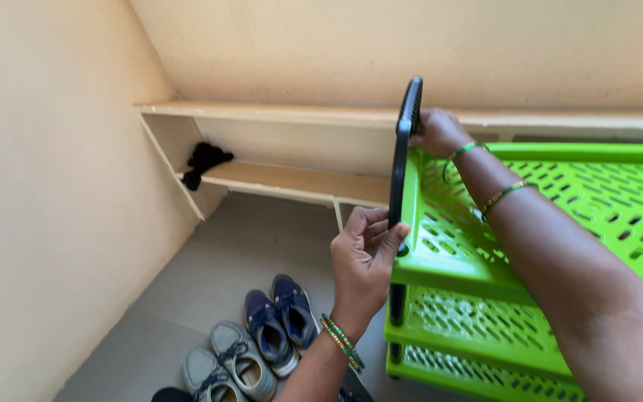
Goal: The person assembles a green plastic shoe rack by attaching black handles to the top shelf and securing them with small fasteners. After assembly, the person wipes a dark shoe with a cloth.
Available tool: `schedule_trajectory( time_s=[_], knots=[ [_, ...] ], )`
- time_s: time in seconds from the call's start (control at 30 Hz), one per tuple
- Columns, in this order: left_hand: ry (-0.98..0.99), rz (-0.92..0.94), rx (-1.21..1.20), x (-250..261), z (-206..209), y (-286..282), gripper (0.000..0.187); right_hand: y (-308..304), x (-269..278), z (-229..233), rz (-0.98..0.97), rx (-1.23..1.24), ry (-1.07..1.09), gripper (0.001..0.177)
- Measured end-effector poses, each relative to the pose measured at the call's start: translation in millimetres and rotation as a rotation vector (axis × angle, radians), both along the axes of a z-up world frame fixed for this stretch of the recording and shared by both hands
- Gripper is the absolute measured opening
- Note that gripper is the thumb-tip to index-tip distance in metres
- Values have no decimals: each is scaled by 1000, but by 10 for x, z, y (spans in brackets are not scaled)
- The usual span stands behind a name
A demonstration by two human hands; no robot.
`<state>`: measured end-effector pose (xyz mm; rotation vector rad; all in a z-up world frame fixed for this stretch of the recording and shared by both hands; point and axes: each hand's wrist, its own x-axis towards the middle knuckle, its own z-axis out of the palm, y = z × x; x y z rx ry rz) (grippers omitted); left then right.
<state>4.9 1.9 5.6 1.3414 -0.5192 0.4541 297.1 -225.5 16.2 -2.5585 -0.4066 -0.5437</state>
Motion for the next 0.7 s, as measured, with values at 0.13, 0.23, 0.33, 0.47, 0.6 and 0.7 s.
schedule_trajectory(
  time_s=[0.13, 0.23, 0.33, 0.47, 0.6, 0.7],
  knots=[
    [30, -49, 9, 82, 12, 91, 24, -69, -237, -96, 23, -135, 124, 52],
    [45, -48, 44, 144, -12, 115, 26, -10, -675, -47, 102, -125, 105, 70],
    [50, -30, 78, 146, -51, 93, 25, 103, -1251, 11, 74, -160, 228, 66],
    [-109, 100, 164, 127, -48, 94, 26, 277, -1765, 95, 76, -178, 292, 53],
    [-84, 187, 222, 64, -59, 110, 30, 292, -2064, 61, 166, 23, 241, 52],
    [-76, 220, 236, 41, -59, 102, 32, 323, -2227, -7, 147, -13, 174, 49]
  ],
)
